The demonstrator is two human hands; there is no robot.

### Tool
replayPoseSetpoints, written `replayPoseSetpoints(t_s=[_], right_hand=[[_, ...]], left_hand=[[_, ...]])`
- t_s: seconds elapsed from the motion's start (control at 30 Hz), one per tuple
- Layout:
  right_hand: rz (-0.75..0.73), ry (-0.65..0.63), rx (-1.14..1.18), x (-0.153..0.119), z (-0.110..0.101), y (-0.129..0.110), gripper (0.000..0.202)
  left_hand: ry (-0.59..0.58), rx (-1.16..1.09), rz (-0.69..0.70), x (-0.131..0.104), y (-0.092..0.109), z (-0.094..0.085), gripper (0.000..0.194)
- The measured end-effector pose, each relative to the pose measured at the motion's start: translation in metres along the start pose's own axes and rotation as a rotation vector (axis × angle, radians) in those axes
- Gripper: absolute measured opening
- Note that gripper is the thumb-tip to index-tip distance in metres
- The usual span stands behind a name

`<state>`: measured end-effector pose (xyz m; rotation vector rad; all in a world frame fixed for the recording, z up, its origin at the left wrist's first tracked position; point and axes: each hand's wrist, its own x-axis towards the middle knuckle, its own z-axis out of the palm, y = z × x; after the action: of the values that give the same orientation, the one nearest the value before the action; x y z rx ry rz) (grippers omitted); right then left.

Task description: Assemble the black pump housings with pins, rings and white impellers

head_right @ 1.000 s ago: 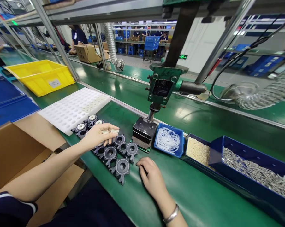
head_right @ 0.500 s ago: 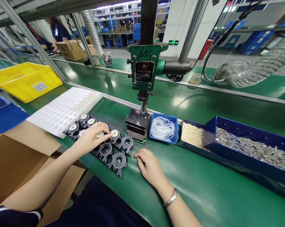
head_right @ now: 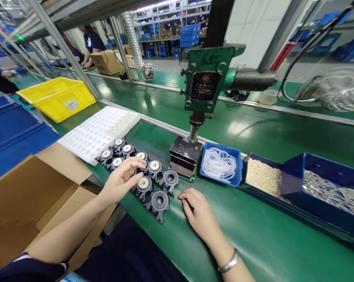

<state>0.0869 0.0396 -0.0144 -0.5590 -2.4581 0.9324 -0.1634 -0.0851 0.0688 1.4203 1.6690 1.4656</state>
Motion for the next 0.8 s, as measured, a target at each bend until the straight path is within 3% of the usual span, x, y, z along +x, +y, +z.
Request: replayPoseSetpoints(t_s=[0.1,0.2,0.27,0.33,0.4,0.5,0.63,0.8], right_hand=[[0.0,-0.008,-0.017,-0.001,0.001,0.004,0.019],[-0.002,-0.021,-0.035,-0.002,0.002,0.008,0.018],[-0.008,-0.026,-0.045,-0.002,0.003,0.011,0.016],[-0.014,-0.025,-0.055,-0.002,0.004,0.014,0.015],[-0.022,-0.022,-0.071,-0.003,0.005,0.017,0.014],[-0.041,-0.018,-0.102,-0.002,0.005,0.019,0.014],[-0.1,0.014,-0.13,0.0,0.003,0.02,0.015],[-0.135,0.029,-0.144,0.001,0.0,0.021,0.015]], left_hand=[[0.217,0.076,0.081,0.023,-0.011,-0.049,0.018],[0.496,0.447,0.089,0.056,-0.052,-0.114,0.025],[0.534,0.556,0.041,0.076,-0.086,-0.151,0.026],[0.499,0.642,0.013,0.089,-0.117,-0.176,0.024],[0.434,0.712,0.014,0.095,-0.14,-0.19,0.026],[0.302,0.794,0.045,0.098,-0.156,-0.202,0.033],[0.17,0.865,0.074,0.096,-0.161,-0.216,0.039],[0.143,0.903,0.079,0.102,-0.163,-0.228,0.034]])
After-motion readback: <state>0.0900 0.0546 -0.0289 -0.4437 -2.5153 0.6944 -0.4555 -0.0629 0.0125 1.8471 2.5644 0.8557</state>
